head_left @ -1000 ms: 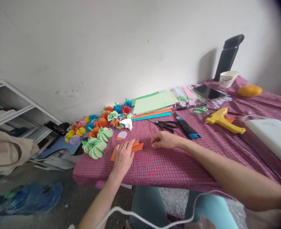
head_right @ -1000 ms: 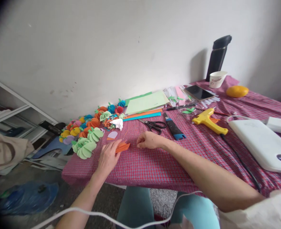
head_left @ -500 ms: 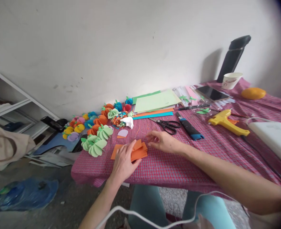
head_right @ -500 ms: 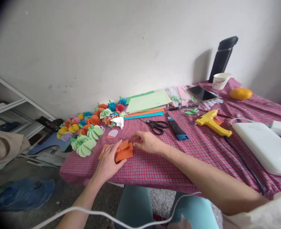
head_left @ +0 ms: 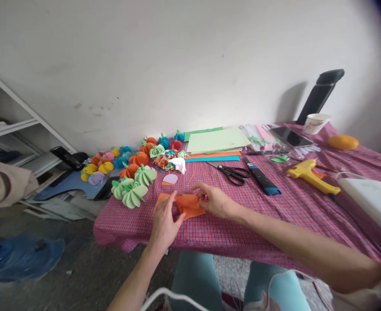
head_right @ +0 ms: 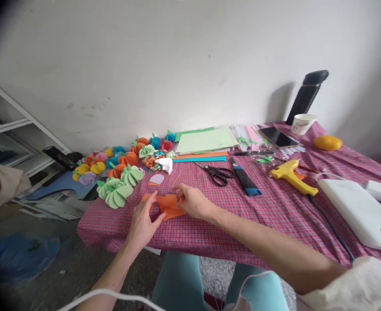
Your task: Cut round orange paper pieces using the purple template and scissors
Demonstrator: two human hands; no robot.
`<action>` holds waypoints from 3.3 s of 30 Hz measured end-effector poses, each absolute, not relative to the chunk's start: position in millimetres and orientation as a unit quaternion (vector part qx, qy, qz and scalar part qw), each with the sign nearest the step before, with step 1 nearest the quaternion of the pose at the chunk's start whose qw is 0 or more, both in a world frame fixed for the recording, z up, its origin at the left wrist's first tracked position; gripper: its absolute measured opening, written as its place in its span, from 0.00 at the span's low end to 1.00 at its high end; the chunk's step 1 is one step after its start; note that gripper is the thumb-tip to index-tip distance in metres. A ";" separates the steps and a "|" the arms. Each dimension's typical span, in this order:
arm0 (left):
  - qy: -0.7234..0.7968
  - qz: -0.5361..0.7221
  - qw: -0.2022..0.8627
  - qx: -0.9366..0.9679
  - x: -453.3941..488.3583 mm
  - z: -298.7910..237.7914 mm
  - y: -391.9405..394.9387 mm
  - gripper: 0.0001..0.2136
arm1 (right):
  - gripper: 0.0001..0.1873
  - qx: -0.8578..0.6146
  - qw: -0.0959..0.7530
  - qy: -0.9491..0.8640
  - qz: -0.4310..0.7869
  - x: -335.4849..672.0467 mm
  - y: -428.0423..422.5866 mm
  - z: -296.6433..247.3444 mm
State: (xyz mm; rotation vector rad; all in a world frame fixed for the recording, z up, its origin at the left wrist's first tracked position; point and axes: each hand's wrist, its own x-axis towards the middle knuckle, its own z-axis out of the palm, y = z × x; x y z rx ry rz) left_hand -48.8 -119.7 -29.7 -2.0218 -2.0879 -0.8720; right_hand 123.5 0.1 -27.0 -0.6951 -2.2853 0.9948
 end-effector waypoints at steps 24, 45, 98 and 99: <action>-0.563 -0.623 -0.362 -0.405 -26.8 -10.6 -101.7 0.13 | 0.26 -0.152 0.389 -0.815 0.401 145.7 -0.5 -11.9; -0.658 -0.567 -0.165 -0.467 -26.0 -6.2 -109.0 0.09 | 0.06 -0.220 0.408 -0.735 0.494 142.8 3.8 -12.5; -0.684 -0.449 -0.146 -0.555 -43.7 37.8 -75.7 0.13 | 0.13 -0.314 0.413 -0.585 0.624 147.6 35.5 -8.3; -0.685 -0.463 -0.138 -0.545 -47.6 36.8 -77.5 0.13 | 0.14 -0.325 0.423 -0.570 0.626 147.1 37.4 -10.8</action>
